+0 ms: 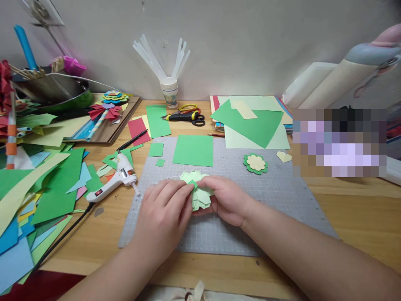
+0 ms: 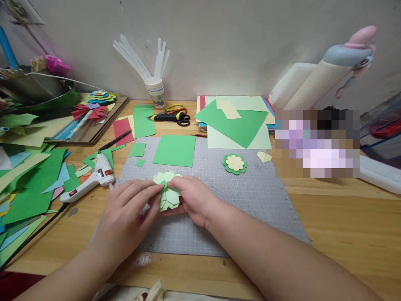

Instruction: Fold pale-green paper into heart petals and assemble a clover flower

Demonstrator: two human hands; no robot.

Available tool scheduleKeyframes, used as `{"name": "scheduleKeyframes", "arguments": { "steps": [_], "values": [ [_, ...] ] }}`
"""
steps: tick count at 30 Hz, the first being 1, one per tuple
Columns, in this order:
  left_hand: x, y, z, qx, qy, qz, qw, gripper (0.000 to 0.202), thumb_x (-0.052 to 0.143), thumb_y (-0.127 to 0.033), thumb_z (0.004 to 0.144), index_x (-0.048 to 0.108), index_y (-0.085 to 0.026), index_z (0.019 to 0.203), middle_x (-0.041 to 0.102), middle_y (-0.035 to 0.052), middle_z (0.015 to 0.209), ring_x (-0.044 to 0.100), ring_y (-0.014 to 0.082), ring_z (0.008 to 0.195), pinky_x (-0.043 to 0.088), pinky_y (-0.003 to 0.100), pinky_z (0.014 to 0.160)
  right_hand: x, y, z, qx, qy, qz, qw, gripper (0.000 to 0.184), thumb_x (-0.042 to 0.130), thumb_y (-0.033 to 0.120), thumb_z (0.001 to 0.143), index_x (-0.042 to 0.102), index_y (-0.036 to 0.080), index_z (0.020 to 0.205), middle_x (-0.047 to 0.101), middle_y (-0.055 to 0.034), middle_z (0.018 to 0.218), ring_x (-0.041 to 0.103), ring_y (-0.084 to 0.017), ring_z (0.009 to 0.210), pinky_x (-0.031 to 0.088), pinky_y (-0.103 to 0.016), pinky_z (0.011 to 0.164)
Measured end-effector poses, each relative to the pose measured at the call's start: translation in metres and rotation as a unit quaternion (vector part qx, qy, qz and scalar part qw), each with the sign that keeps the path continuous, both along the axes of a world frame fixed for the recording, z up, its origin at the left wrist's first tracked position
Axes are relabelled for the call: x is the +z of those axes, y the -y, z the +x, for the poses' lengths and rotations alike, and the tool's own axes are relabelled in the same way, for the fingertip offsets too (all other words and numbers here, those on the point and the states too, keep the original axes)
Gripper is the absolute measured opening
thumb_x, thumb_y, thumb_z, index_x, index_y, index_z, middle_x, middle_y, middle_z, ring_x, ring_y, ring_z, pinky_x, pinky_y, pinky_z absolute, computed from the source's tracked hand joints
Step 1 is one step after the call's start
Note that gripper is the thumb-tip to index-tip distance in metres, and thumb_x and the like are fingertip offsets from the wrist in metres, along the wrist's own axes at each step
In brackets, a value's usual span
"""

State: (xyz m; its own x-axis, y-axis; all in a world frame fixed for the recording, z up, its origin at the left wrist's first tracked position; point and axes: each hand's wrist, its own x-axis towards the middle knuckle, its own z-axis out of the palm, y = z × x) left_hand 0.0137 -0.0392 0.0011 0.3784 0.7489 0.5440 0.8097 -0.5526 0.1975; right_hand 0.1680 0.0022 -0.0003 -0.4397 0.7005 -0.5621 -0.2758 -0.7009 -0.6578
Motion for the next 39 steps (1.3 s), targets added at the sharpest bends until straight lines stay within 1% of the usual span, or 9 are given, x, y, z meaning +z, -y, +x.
{"name": "scheduleKeyframes", "arguments": {
  "steps": [11, 15, 19, 23, 25, 29, 31, 35, 39],
  "values": [
    [0.003, 0.004, -0.002, -0.015, -0.06, 0.009, 0.998, 0.021, 0.056, -0.013, 0.088, 0.067, -0.017, 0.105, 0.072, 0.0061, 0.101, 0.061, 0.0249, 0.094, 0.041, 0.038, 0.076, -0.004, -0.001, -0.001, -0.02, -0.01, 0.004, 1.0, 0.018, 0.048, 0.018, 0.08, 0.066, 0.014, 0.076, 0.064, -0.0025, 0.061, 0.059, -0.014, 0.054, 0.056, -0.03, 0.051],
    [0.007, 0.004, -0.002, -0.017, -0.056, -0.004, 0.998, 0.021, 0.054, -0.013, 0.088, 0.067, -0.017, 0.104, 0.071, 0.007, 0.103, 0.061, 0.0256, 0.097, 0.041, 0.038, 0.078, -0.003, 0.001, 0.0, -0.013, -0.029, 0.026, 0.999, 0.011, 0.057, 0.021, 0.078, 0.065, 0.015, 0.072, 0.063, -0.0004, 0.063, 0.059, -0.013, 0.056, 0.056, -0.029, 0.054],
    [0.011, 0.004, -0.006, -0.01, 0.009, -0.012, 1.0, 0.026, 0.056, -0.01, 0.084, 0.062, -0.02, 0.107, 0.071, 0.0057, 0.104, 0.062, 0.024, 0.098, 0.04, 0.039, 0.083, -0.004, 0.001, 0.001, 0.005, -0.034, 0.063, 0.997, 0.01, 0.061, 0.024, 0.077, 0.067, 0.016, 0.076, 0.065, -0.0008, 0.066, 0.059, -0.015, 0.06, 0.056, -0.029, 0.056],
    [0.011, -0.006, -0.011, 0.084, 0.166, -0.062, 0.981, 0.031, 0.059, -0.016, 0.083, 0.057, -0.021, 0.113, 0.063, 0.0081, 0.11, 0.057, 0.0242, 0.1, 0.043, 0.039, 0.083, -0.003, 0.0, 0.001, -0.007, -0.011, 0.099, 0.995, 0.015, 0.061, 0.027, 0.077, 0.069, 0.018, 0.087, 0.068, -0.0018, 0.071, 0.06, -0.016, 0.06, 0.055, -0.03, 0.057],
    [0.011, -0.016, -0.011, 0.13, 0.284, -0.177, 0.933, 0.035, 0.059, -0.025, 0.083, 0.053, -0.022, 0.118, 0.06, 0.0075, 0.109, 0.057, 0.022, 0.094, 0.045, 0.036, 0.074, -0.002, -0.001, 0.001, -0.013, -0.009, 0.12, 0.993, 0.016, 0.06, 0.027, 0.079, 0.068, 0.018, 0.088, 0.069, -0.0023, 0.073, 0.06, -0.015, 0.06, 0.054, -0.029, 0.057],
    [0.015, -0.031, -0.006, 0.091, 0.514, -0.401, 0.753, 0.04, 0.064, -0.034, 0.078, 0.055, -0.018, 0.114, 0.062, 0.0037, 0.094, 0.06, 0.0176, 0.084, 0.048, 0.029, 0.068, -0.001, -0.001, 0.002, -0.014, -0.025, 0.145, 0.989, 0.018, 0.06, 0.029, 0.081, 0.067, 0.017, 0.093, 0.068, -0.0028, 0.076, 0.058, -0.015, 0.062, 0.053, -0.027, 0.057],
    [0.017, -0.033, -0.005, 0.067, 0.555, -0.461, 0.689, 0.046, 0.069, -0.035, 0.074, 0.054, -0.018, 0.114, 0.061, 0.0004, 0.085, 0.06, 0.0156, 0.076, 0.047, 0.027, 0.065, -0.002, -0.002, 0.001, -0.011, -0.023, 0.143, 0.989, 0.019, 0.061, 0.029, 0.081, 0.067, 0.016, 0.094, 0.068, -0.0026, 0.075, 0.058, -0.014, 0.063, 0.051, -0.025, 0.056],
    [0.014, -0.035, -0.007, 0.074, 0.6, -0.472, 0.641, 0.044, 0.066, -0.033, 0.077, 0.053, -0.018, 0.116, 0.06, 0.0002, 0.08, 0.059, 0.0161, 0.073, 0.047, 0.028, 0.065, -0.004, -0.002, 0.0, -0.006, -0.027, 0.134, 0.991, 0.02, 0.064, 0.03, 0.08, 0.068, 0.016, 0.094, 0.067, -0.0017, 0.071, 0.058, -0.013, 0.061, 0.049, -0.024, 0.054],
    [0.007, -0.039, -0.015, 0.075, 0.684, -0.445, 0.573, 0.026, 0.058, -0.028, 0.084, 0.057, -0.016, 0.107, 0.061, 0.003, 0.081, 0.057, 0.0134, 0.072, 0.046, 0.023, 0.06, -0.008, -0.005, 0.0, -0.069, -0.046, 0.118, 0.99, 0.015, 0.066, 0.029, 0.078, 0.068, 0.016, 0.086, 0.066, -0.0003, 0.067, 0.056, -0.013, 0.056, 0.048, -0.023, 0.051]
  ]
}}
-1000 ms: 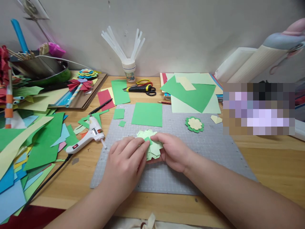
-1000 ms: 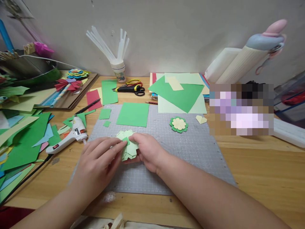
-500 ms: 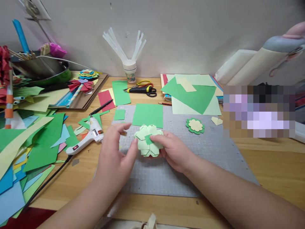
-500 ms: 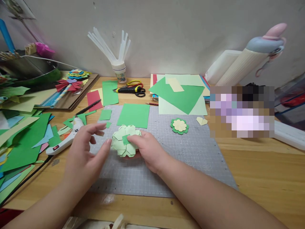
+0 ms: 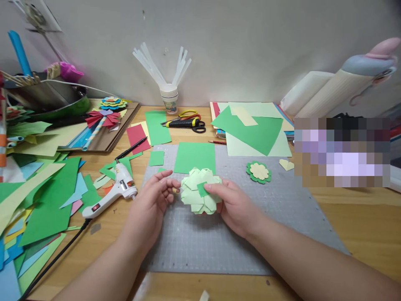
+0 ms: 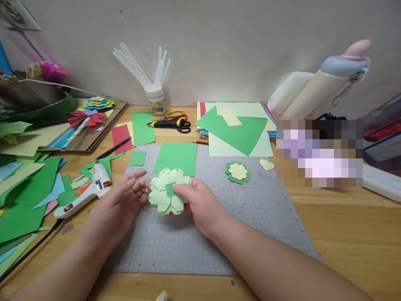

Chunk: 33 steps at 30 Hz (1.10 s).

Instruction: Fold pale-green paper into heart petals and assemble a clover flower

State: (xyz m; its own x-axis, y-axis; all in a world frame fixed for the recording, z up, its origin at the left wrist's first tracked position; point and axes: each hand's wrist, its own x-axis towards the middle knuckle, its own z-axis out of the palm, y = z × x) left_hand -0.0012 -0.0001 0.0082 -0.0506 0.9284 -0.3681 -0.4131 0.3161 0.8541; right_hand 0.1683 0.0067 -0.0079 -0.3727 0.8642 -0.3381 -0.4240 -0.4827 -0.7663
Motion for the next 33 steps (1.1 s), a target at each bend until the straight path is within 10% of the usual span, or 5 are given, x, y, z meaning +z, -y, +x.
{"name": "scheduleKeyframes", "arguments": {
  "steps": [8, 20, 23, 29, 33],
  "values": [
    [0.004, 0.001, -0.008, -0.021, 0.119, -0.076, 0.99, 0.016, 0.051, -0.023, 0.088, 0.065, -0.016, 0.093, 0.06, 0.0041, 0.078, 0.056, 0.0118, 0.068, 0.047, 0.021, 0.058, -0.004, -0.006, 0.003, -0.047, -0.032, -0.02, 0.998, 0.013, 0.065, 0.027, 0.078, 0.068, 0.016, 0.083, 0.069, -0.0033, 0.072, 0.058, -0.015, 0.058, 0.049, -0.027, 0.054],
    [-0.007, 0.014, -0.004, -0.119, -0.152, 0.06, 0.979, 0.013, 0.069, -0.031, 0.079, 0.06, -0.02, 0.081, 0.061, -0.0006, 0.075, 0.052, 0.0126, 0.069, 0.042, 0.026, 0.065, 0.005, 0.008, 0.001, 0.046, 0.201, 0.177, 0.962, 0.006, 0.057, 0.024, 0.084, 0.06, 0.019, 0.085, 0.062, 0.0002, 0.077, 0.057, -0.014, 0.071, 0.045, -0.025, 0.064],
    [-0.006, 0.018, -0.008, -0.094, -0.294, 0.209, 0.928, 0.005, 0.062, -0.019, 0.082, 0.061, -0.024, 0.082, 0.058, -0.0002, 0.082, 0.053, 0.0157, 0.077, 0.042, 0.03, 0.068, 0.002, 0.008, 0.004, 0.025, 0.245, 0.274, 0.93, 0.019, 0.056, 0.016, 0.084, 0.059, 0.022, 0.101, 0.066, -0.002, 0.095, 0.062, -0.016, 0.087, 0.049, -0.028, 0.076],
    [0.001, 0.03, -0.014, -0.04, -0.498, 0.458, 0.735, 0.034, 0.055, 0.002, 0.075, 0.062, -0.028, 0.088, 0.049, 0.0027, 0.104, 0.051, 0.019, 0.092, 0.044, 0.035, 0.074, 0.001, 0.007, 0.017, -0.006, 0.281, 0.535, 0.797, 0.052, 0.061, 0.006, 0.079, 0.05, 0.032, 0.124, 0.068, -0.0035, 0.11, 0.06, -0.021, 0.108, 0.047, -0.039, 0.093],
    [0.003, 0.034, -0.016, -0.03, -0.52, 0.497, 0.694, 0.037, 0.053, 0.003, 0.075, 0.064, -0.03, 0.09, 0.048, 0.004, 0.106, 0.05, 0.0201, 0.094, 0.044, 0.036, 0.074, 0.005, 0.007, 0.018, -0.034, 0.281, 0.591, 0.755, 0.055, 0.067, 0.01, 0.078, 0.049, 0.032, 0.125, 0.067, -0.0059, 0.109, 0.061, -0.023, 0.107, 0.047, -0.041, 0.093]
  ]
}}
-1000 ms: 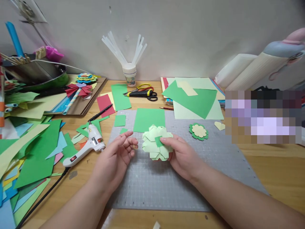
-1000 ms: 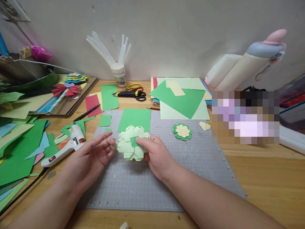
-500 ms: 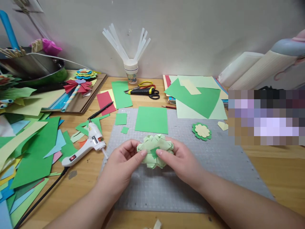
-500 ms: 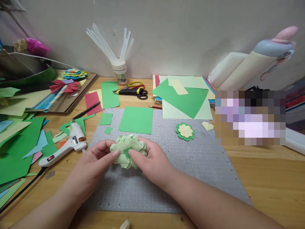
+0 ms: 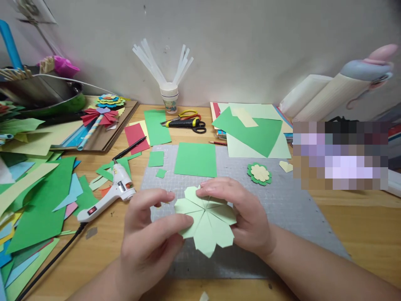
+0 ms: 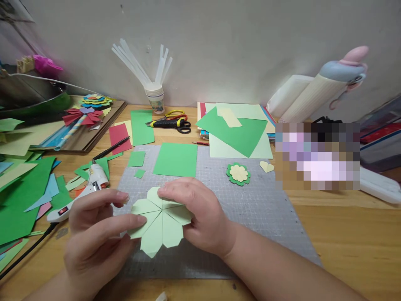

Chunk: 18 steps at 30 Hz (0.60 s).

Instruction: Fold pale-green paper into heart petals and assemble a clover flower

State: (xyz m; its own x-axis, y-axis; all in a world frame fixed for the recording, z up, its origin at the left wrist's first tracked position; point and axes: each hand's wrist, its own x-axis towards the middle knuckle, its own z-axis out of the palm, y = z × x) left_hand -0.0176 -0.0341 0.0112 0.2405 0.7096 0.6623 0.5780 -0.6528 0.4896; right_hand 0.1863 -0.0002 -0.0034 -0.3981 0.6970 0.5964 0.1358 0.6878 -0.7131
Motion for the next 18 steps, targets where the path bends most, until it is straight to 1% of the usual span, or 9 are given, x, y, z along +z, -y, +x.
{"name": "scheduleKeyframes", "arguments": {
  "steps": [3, 7, 11, 13, 15, 18],
  "values": [
    [-0.0013, 0.0012, -0.0006, 0.001, 0.007, 0.011, 1.0, 0.038, 0.053, 0.003, 0.075, 0.065, -0.03, 0.09, 0.047, 0.0045, 0.106, 0.049, 0.0213, 0.096, 0.045, 0.037, 0.076, 0.0028, -0.0002, -0.0009, -0.006, -0.004, 0.033, 0.999, 0.052, 0.066, 0.011, 0.078, 0.05, 0.031, 0.124, 0.066, -0.0067, 0.109, 0.061, -0.023, 0.105, 0.048, -0.042, 0.093],
    [-0.0019, 0.0015, -0.0002, 0.009, 0.013, 0.003, 1.0, 0.037, 0.055, 0.003, 0.076, 0.064, -0.031, 0.089, 0.046, 0.0045, 0.107, 0.048, 0.0215, 0.096, 0.045, 0.039, 0.078, 0.0059, -0.001, -0.0002, -0.042, 0.021, 0.072, 0.996, 0.036, 0.062, 0.011, 0.08, 0.058, 0.028, 0.111, 0.063, -0.0074, 0.11, 0.06, -0.023, 0.103, 0.049, -0.04, 0.089],
    [-0.0004, 0.002, 0.0008, 0.008, 0.015, -0.005, 1.0, 0.036, 0.055, 0.002, 0.076, 0.064, -0.031, 0.089, 0.045, 0.0042, 0.107, 0.048, 0.0211, 0.096, 0.044, 0.038, 0.076, 0.0053, -0.0019, 0.0017, -0.044, 0.05, 0.118, 0.991, 0.028, 0.06, 0.011, 0.08, 0.062, 0.025, 0.105, 0.062, -0.0087, 0.108, 0.059, -0.023, 0.102, 0.049, -0.041, 0.089],
    [0.0002, 0.0021, 0.0014, 0.006, 0.015, -0.005, 1.0, 0.036, 0.054, 0.002, 0.076, 0.064, -0.03, 0.088, 0.046, 0.0043, 0.107, 0.048, 0.0208, 0.096, 0.044, 0.037, 0.076, 0.0044, -0.0023, 0.002, -0.037, 0.054, 0.125, 0.99, 0.031, 0.061, 0.011, 0.08, 0.061, 0.025, 0.107, 0.063, -0.0088, 0.107, 0.06, -0.023, 0.103, 0.048, -0.042, 0.09],
    [0.0007, 0.0016, 0.002, 0.006, 0.016, -0.005, 1.0, 0.035, 0.055, 0.003, 0.075, 0.064, -0.029, 0.087, 0.046, 0.0041, 0.107, 0.048, 0.0205, 0.095, 0.044, 0.037, 0.076, 0.0039, -0.0029, 0.0012, -0.034, 0.051, 0.118, 0.991, 0.039, 0.06, 0.01, 0.08, 0.057, 0.027, 0.114, 0.065, -0.0078, 0.107, 0.06, -0.023, 0.103, 0.047, -0.042, 0.091],
    [0.0011, -0.0001, 0.0032, 0.006, 0.022, -0.007, 1.0, 0.035, 0.054, 0.004, 0.072, 0.064, -0.027, 0.085, 0.047, 0.0037, 0.107, 0.049, 0.0198, 0.095, 0.043, 0.035, 0.075, 0.0045, -0.004, -0.0013, -0.035, 0.01, 0.133, 0.99, 0.05, 0.061, 0.011, 0.078, 0.05, 0.026, 0.125, 0.068, -0.0066, 0.104, 0.062, -0.023, 0.098, 0.048, -0.042, 0.087]
  ]
}}
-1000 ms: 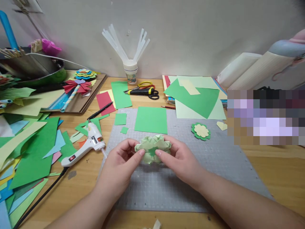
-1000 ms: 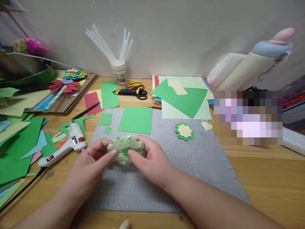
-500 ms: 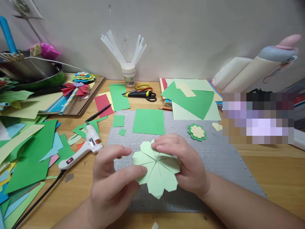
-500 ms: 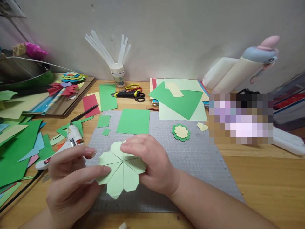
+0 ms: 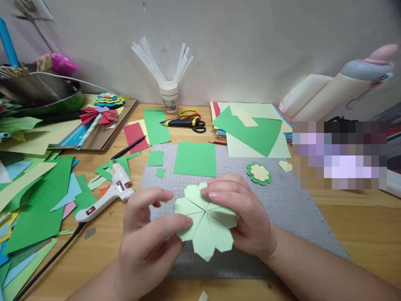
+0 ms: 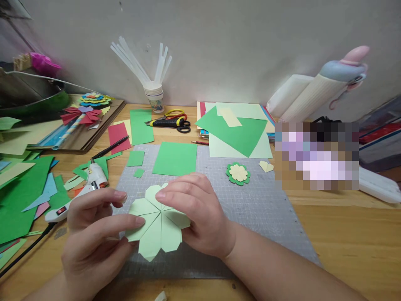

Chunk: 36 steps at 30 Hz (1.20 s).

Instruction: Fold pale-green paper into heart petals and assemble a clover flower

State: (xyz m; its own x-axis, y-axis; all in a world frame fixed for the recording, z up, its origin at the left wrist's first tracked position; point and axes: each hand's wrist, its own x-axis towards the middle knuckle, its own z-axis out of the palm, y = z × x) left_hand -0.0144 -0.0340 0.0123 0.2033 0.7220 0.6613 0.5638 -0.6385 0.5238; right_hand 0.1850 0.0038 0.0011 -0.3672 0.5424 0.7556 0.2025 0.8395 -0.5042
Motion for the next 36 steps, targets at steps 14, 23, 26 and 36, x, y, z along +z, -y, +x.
{"name": "scheduleKeyframes", "arguments": {
  "steps": [14, 23, 26, 36],
  "values": [
    [-0.005, -0.004, 0.001, -0.011, 0.036, -0.088, 0.995, 0.029, 0.057, -0.002, 0.077, 0.063, -0.028, 0.088, 0.048, 0.0006, 0.105, 0.049, 0.0176, 0.097, 0.039, 0.032, 0.079, -0.003, 0.008, -0.004, 0.033, -0.061, -0.064, 0.995, 0.063, 0.056, -0.002, 0.074, 0.047, 0.028, 0.129, 0.07, -0.0027, 0.087, 0.061, -0.02, 0.084, 0.043, -0.042, 0.08],
    [-0.007, -0.018, 0.006, 0.004, 0.169, -0.359, 0.918, 0.009, 0.063, -0.025, 0.081, 0.067, -0.023, 0.073, 0.052, 0.0013, 0.099, 0.052, 0.0191, 0.097, 0.041, 0.031, 0.082, -0.01, 0.01, -0.016, -0.017, -0.133, -0.469, 0.873, 0.039, 0.069, 0.019, 0.078, 0.057, 0.032, 0.113, 0.061, -0.0008, 0.098, 0.059, -0.017, 0.09, 0.049, -0.032, 0.075],
    [-0.006, -0.02, 0.007, 0.006, 0.229, -0.442, 0.867, 0.015, 0.067, -0.032, 0.077, 0.067, -0.02, 0.068, 0.052, 0.0026, 0.098, 0.052, 0.0193, 0.09, 0.042, 0.028, 0.071, -0.01, 0.005, -0.017, 0.02, -0.184, -0.541, 0.82, 0.039, 0.069, 0.024, 0.078, 0.055, 0.028, 0.114, 0.06, -0.0021, 0.098, 0.059, -0.016, 0.088, 0.05, -0.029, 0.072],
    [-0.011, -0.021, 0.008, -0.035, 0.29, -0.508, 0.81, 0.015, 0.067, -0.035, 0.079, 0.069, -0.021, 0.076, 0.056, 0.0017, 0.098, 0.054, 0.0181, 0.093, 0.041, 0.026, 0.081, -0.006, 0.005, -0.02, 0.065, -0.224, -0.618, 0.751, 0.042, 0.071, 0.017, 0.075, 0.054, 0.023, 0.113, 0.064, -0.0003, 0.093, 0.06, -0.01, 0.077, 0.051, -0.021, 0.066]
  ]
}}
